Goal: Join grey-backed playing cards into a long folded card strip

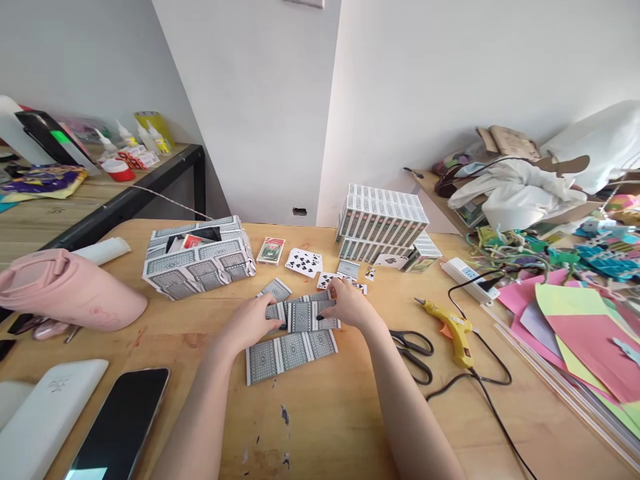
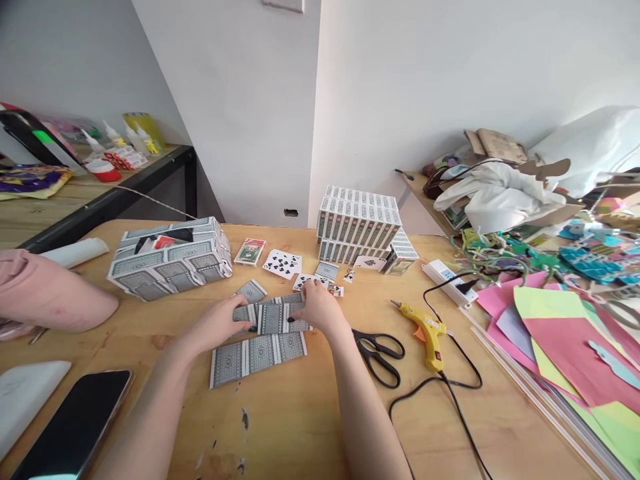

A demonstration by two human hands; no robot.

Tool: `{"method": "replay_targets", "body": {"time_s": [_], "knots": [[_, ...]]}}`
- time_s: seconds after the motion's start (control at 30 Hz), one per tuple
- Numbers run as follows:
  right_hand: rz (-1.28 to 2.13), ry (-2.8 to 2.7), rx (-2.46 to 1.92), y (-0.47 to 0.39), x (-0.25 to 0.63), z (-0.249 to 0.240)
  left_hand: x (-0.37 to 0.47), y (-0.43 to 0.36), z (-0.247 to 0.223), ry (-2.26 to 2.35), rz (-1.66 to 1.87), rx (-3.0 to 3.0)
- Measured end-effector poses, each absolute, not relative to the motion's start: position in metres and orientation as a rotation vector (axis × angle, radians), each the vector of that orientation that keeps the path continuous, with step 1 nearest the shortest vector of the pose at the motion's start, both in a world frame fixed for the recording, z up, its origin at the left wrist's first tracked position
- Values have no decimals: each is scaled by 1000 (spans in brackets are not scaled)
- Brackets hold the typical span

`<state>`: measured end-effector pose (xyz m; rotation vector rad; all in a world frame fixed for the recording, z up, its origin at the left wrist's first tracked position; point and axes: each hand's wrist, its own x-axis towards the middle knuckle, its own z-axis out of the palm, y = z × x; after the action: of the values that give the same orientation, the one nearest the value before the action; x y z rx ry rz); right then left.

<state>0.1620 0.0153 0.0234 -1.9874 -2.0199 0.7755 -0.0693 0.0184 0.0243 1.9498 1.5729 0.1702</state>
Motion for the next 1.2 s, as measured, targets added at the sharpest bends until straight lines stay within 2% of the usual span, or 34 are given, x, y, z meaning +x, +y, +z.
{"method": "replay_targets", "body": {"time_s": [0.17,0.4,0.53,0.77,0.93,1.1,1.2], "knots": [[767,-1943,-1971,18,168,22,-80,21,33,1603,335,1926],[416,-1559,-2109,25,180,14,-89,27,29,1478,840,1435],[471,-1569,-2169,27,185,3,-83,26,28,1343,866,1212],[561,-1477,-2025,29,187,1,-68,24,27,1235,838,1028],[781,-1333,-1848,29,188,13,-59,24,25,1073,910,824],[1107,-1057,-1398,18,180,45,-54,25,23,1056,981,677],[1317,-1084,-1193,5,168,67,-52,26,21,1051,1035,566]]}}
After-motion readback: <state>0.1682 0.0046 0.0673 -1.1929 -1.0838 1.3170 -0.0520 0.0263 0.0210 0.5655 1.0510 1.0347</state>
